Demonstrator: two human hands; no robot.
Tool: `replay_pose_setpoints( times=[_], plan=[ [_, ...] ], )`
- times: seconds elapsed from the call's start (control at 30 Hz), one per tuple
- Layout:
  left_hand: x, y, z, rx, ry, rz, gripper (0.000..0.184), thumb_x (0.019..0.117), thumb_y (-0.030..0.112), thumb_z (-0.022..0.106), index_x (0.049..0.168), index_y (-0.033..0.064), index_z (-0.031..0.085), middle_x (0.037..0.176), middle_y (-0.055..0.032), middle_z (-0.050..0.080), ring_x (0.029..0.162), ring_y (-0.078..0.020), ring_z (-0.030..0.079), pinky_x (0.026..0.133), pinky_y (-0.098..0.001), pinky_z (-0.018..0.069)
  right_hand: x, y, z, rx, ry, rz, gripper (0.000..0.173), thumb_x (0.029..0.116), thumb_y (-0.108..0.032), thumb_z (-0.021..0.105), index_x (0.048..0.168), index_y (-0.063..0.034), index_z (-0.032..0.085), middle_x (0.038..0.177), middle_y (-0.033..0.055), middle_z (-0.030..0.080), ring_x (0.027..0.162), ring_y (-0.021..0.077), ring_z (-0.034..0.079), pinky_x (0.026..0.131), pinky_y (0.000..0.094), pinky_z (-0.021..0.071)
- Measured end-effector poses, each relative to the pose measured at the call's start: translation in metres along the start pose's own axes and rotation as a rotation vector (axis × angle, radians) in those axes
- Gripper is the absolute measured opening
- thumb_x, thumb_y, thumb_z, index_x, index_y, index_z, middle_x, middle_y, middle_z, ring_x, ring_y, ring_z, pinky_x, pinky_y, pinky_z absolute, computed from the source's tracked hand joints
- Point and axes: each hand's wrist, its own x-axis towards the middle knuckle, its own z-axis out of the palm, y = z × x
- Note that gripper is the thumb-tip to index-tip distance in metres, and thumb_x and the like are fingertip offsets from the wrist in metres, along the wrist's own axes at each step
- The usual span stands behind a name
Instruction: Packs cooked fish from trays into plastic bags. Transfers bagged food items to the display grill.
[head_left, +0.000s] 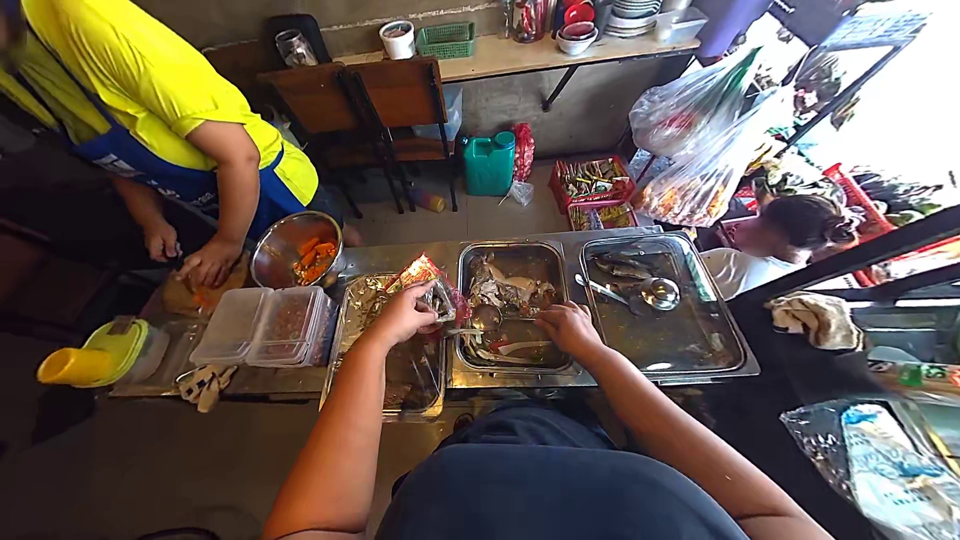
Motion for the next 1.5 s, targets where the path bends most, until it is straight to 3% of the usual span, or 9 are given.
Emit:
replay_pose_setpoints(
  times=[0.17,0.5,0.7,0.83,1.0,1.13,1.3,1.5],
  plan=[
    [0.003,0.000,0.003,0.038,-0.024,0.032,0.074,0.0921,0.005,0.073,0.157,0.0112,0.040,0.161,-0.0094,0.038,0.095,-0.0145,0.068,0.086,-0.0330,0.0571,0.008,-0.005,-0.003,-0.041,-0.018,-0.059,0.033,0.1075,-0.036,0.049,0.126,-0.0282,0.074,0.116,0.0062,0.073,0.120,0.0301,0.059,0.112,0.0566,0.0318],
    [-0.002,0.002,0.009,0.020,0.013,0.024,0.073,0.0925,0.004,0.073,0.157,0.0083,0.039,0.161,-0.0104,0.038,0.098,-0.0161,0.068,0.086,-0.0326,0.0568,0.041,0.001,-0.017,-0.108,-0.052,-0.254,0.025,0.1050,-0.034,0.058,0.116,-0.0251,0.079,0.108,0.0045,0.073,0.120,0.0278,0.058,0.112,0.0579,0.0303],
    [-0.007,0.001,0.009,0.039,0.025,0.018,0.073,0.0927,0.004,0.072,0.157,0.0098,0.040,0.161,-0.0098,0.037,0.097,-0.0158,0.067,0.086,-0.0327,0.0562,0.034,0.021,-0.057,-0.239,-0.086,-0.410,0.017,0.1003,-0.023,0.066,0.107,-0.0217,0.081,0.105,0.0042,0.073,0.114,0.0293,0.061,0.111,0.0623,0.0315],
    [-0.010,0.001,0.013,0.007,0.032,0.013,0.073,0.0930,0.004,0.072,0.158,0.0099,0.039,0.162,-0.0088,0.037,0.096,-0.0160,0.067,0.085,-0.0335,0.0563,0.015,0.031,-0.068,-0.187,0.015,-0.325,0.018,0.1016,-0.023,0.064,0.107,-0.0218,0.081,0.101,0.0045,0.073,0.109,0.0290,0.062,0.108,0.0628,0.0334],
    [-0.011,0.002,0.021,-0.013,0.045,0.018,0.073,0.0933,0.004,0.072,0.158,0.0119,0.039,0.162,-0.0077,0.036,0.093,-0.0158,0.068,0.083,-0.0342,0.0572,0.012,0.022,-0.032,-0.136,-0.023,-0.162,0.025,0.1052,-0.031,0.058,0.114,-0.0209,0.078,0.112,0.0069,0.072,0.117,0.0316,0.059,0.112,0.0631,0.0288],
    [-0.012,0.001,0.020,-0.028,0.041,0.016,0.074,0.0934,0.002,0.071,0.159,0.0121,0.038,0.162,-0.0083,0.037,0.093,-0.0168,0.067,0.083,-0.0345,0.0569,0.016,0.023,-0.001,-0.100,-0.067,-0.168,0.029,0.1065,-0.035,0.053,0.118,-0.0228,0.077,0.114,0.0071,0.071,0.122,0.0314,0.057,0.112,0.0614,0.0297],
    [-0.013,0.000,0.020,-0.021,0.048,0.031,0.073,0.0933,0.003,0.071,0.158,0.0111,0.039,0.161,-0.0077,0.038,0.094,-0.0167,0.067,0.083,-0.0345,0.0566,0.011,0.033,-0.007,-0.094,-0.210,-0.180,0.031,0.1060,-0.033,0.052,0.120,-0.0196,0.076,0.119,0.0086,0.071,0.123,0.0322,0.057,0.114,0.0614,0.0264],
    [-0.006,-0.011,0.030,-0.011,0.014,0.077,0.075,0.0919,0.007,0.074,0.158,0.0110,0.039,0.161,-0.0086,0.039,0.093,-0.0147,0.067,0.082,-0.0326,0.0578,0.008,0.031,-0.002,-0.051,-0.212,-0.165,0.035,0.1056,-0.036,0.051,0.113,-0.0141,0.078,0.116,0.0078,0.073,0.120,0.0301,0.059,0.114,0.0574,0.0285]
  ],
)
